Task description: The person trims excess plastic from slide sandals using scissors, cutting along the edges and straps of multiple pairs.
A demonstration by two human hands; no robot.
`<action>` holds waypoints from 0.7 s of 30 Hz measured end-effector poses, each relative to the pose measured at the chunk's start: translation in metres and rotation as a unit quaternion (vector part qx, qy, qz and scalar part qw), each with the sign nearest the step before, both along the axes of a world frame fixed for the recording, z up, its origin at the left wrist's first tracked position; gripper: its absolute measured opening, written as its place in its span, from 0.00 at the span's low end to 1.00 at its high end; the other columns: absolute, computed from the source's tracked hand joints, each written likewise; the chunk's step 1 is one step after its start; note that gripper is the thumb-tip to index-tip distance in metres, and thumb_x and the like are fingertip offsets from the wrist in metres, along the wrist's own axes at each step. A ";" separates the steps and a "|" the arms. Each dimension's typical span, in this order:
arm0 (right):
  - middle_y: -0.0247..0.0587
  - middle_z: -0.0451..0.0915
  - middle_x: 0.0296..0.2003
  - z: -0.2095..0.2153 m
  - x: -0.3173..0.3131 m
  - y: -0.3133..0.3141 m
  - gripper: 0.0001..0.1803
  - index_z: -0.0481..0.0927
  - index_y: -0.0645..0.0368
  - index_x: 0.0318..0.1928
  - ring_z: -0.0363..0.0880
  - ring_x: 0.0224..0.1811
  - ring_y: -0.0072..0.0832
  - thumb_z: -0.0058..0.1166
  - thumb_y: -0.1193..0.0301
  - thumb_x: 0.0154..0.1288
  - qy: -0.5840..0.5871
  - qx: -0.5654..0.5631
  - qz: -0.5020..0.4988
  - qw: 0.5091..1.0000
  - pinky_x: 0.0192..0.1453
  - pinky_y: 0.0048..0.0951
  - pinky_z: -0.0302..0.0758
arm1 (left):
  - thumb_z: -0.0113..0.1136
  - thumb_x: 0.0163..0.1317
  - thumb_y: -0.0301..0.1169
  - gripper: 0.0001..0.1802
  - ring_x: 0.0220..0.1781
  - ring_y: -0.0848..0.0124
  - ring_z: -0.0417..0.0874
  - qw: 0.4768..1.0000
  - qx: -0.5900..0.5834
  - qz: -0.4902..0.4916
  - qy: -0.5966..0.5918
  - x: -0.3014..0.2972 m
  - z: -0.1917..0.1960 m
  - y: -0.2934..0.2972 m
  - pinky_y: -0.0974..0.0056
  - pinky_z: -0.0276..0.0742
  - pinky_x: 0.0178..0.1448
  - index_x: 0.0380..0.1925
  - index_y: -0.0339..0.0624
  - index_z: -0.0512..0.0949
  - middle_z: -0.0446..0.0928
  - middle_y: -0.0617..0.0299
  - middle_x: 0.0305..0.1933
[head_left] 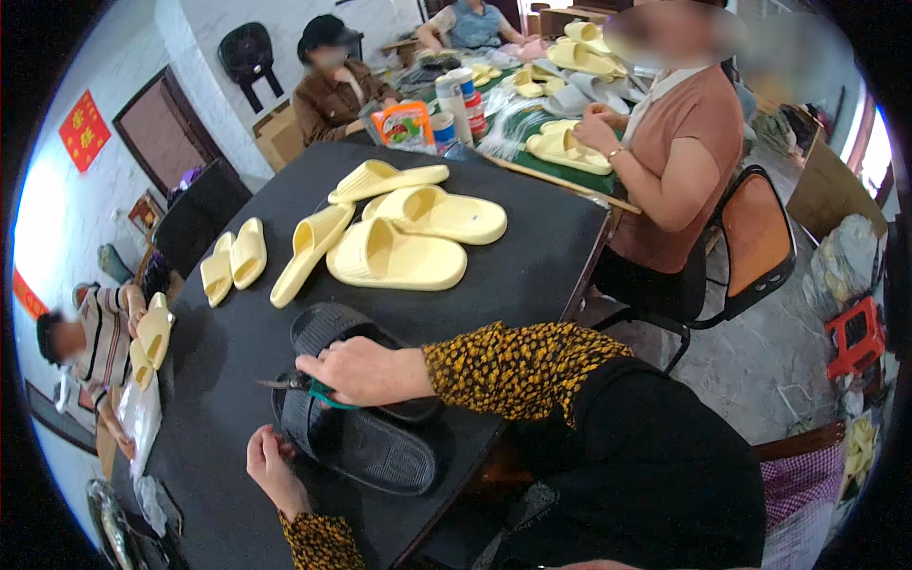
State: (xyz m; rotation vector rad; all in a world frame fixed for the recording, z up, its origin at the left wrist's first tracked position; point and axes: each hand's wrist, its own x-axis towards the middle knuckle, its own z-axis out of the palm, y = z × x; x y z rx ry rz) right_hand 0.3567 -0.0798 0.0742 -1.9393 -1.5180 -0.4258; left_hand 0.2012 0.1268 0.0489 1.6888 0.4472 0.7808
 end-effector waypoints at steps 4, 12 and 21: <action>0.51 0.80 0.27 -0.001 0.002 0.000 0.21 0.70 0.66 0.45 0.82 0.31 0.45 0.61 0.67 0.56 0.019 -0.001 0.009 1.000 0.33 0.40 0.78 | 0.52 0.70 0.30 0.10 0.25 0.80 0.71 1.000 -0.004 0.027 0.005 0.005 -0.001 0.000 0.74 0.69 0.29 0.41 0.34 0.78 0.73 0.67 0.27; 0.50 0.80 0.25 -0.003 0.001 0.001 0.17 0.70 0.66 0.43 0.82 0.28 0.43 0.58 0.69 0.57 0.002 -0.008 0.013 1.000 0.30 0.38 0.77 | 0.52 0.71 0.31 0.10 0.23 0.80 0.70 0.999 -0.024 0.035 0.011 0.005 0.002 -0.003 0.74 0.69 0.28 0.39 0.36 0.77 0.73 0.67 0.26; 0.49 0.79 0.23 -0.006 0.003 0.004 0.18 0.69 0.66 0.44 0.82 0.27 0.43 0.57 0.70 0.57 0.036 -0.015 0.025 0.999 0.29 0.38 0.76 | 0.54 0.69 0.33 0.11 0.26 0.78 0.72 0.998 -0.027 0.050 0.027 0.003 0.005 -0.004 0.73 0.69 0.31 0.41 0.35 0.77 0.74 0.66 0.26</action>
